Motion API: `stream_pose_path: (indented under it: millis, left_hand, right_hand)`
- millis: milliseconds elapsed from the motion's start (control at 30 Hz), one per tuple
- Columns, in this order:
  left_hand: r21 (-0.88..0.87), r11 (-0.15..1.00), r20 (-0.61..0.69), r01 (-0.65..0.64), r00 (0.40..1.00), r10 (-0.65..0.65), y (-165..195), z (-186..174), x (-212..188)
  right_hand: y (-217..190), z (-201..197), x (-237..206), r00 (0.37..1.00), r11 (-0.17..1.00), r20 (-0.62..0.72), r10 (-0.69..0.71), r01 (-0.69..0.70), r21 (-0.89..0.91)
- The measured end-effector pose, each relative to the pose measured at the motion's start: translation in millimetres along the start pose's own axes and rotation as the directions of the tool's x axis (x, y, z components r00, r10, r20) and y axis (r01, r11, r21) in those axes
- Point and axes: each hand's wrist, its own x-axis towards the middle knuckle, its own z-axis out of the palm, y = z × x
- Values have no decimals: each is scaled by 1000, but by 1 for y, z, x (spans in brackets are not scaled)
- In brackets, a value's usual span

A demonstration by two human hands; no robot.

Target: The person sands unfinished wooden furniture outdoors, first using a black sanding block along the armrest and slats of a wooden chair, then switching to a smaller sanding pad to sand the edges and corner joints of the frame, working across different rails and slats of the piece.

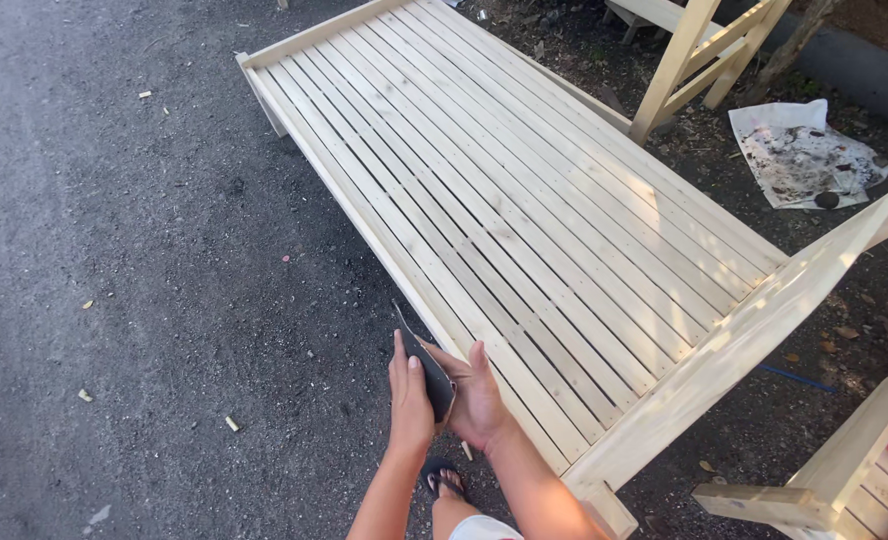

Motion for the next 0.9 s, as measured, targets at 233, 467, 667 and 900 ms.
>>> stream_pose_path:
  millis: [233, 467, 667, 900]
  left_hand:
    - [420, 907, 125, 34, 988, -95, -54, -22, 113]
    - [533, 842, 290, -80, 953, -93, -30, -38, 269]
    - [383, 853, 466, -354, 872, 152, -13, 10, 352]
    - [91, 983, 870, -157, 493, -2, -73, 101, 376]
  right_hand:
    - [36, -52, 146, 887, 993, -461, 19, -70, -93]
    - [-14, -97, 282, 906, 951, -422, 16, 116, 285]
    - [-83, -122, 312, 863, 977, -466, -195, 212, -15]
    - [-78, -184, 236, 364, 797, -761, -537, 514, -316]
